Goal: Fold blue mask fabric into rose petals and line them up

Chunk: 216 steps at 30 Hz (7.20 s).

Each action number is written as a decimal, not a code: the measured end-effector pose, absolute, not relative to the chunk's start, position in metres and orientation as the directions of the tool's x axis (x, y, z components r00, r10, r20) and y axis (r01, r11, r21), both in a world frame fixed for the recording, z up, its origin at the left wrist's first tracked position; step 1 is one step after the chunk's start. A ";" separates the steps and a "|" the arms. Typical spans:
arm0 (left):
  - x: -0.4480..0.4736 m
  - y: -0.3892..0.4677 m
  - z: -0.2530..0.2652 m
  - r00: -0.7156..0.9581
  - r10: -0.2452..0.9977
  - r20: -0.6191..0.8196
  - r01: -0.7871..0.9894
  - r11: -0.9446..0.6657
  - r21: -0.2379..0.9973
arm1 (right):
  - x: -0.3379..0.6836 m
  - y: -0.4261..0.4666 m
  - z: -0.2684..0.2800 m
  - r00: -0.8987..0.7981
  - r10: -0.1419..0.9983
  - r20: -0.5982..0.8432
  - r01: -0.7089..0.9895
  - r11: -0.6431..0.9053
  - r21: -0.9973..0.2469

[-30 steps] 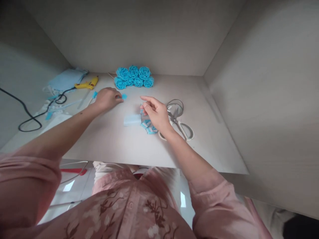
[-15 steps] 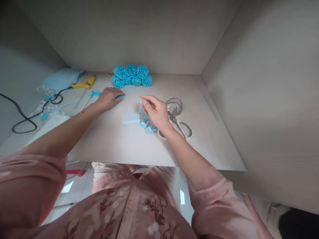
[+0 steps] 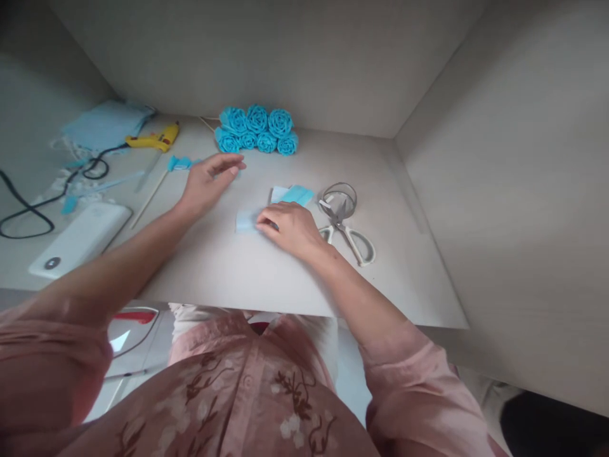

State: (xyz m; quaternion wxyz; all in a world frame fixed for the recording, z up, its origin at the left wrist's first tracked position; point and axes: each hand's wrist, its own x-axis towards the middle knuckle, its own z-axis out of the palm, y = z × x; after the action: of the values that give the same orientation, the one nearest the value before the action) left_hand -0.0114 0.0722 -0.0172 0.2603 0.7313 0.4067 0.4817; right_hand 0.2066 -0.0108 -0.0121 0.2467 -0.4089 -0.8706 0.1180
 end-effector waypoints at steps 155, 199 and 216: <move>0.017 0.019 -0.012 0.314 0.938 0.149 0.013 -0.162 0.987 | 0.211 -0.007 -0.016 -0.118 0.925 0.362 0.310 0.380 -0.871; 0.003 -0.002 0.000 0.790 0.613 -0.005 0.589 -0.759 0.278 | 0.230 0.006 -0.014 0.128 0.916 0.381 0.331 0.323 -0.887; -0.011 0.018 -0.006 0.695 0.684 0.220 0.623 -0.726 0.290 | 0.225 0.001 -0.009 0.163 0.917 0.363 0.250 0.318 -0.915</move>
State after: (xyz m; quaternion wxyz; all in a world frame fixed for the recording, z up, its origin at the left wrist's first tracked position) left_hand -0.0108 0.0178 -0.0055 0.0971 0.9155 0.3571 0.1578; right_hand 0.2253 0.0014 -0.0088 0.5709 -0.5057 -0.5770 0.2923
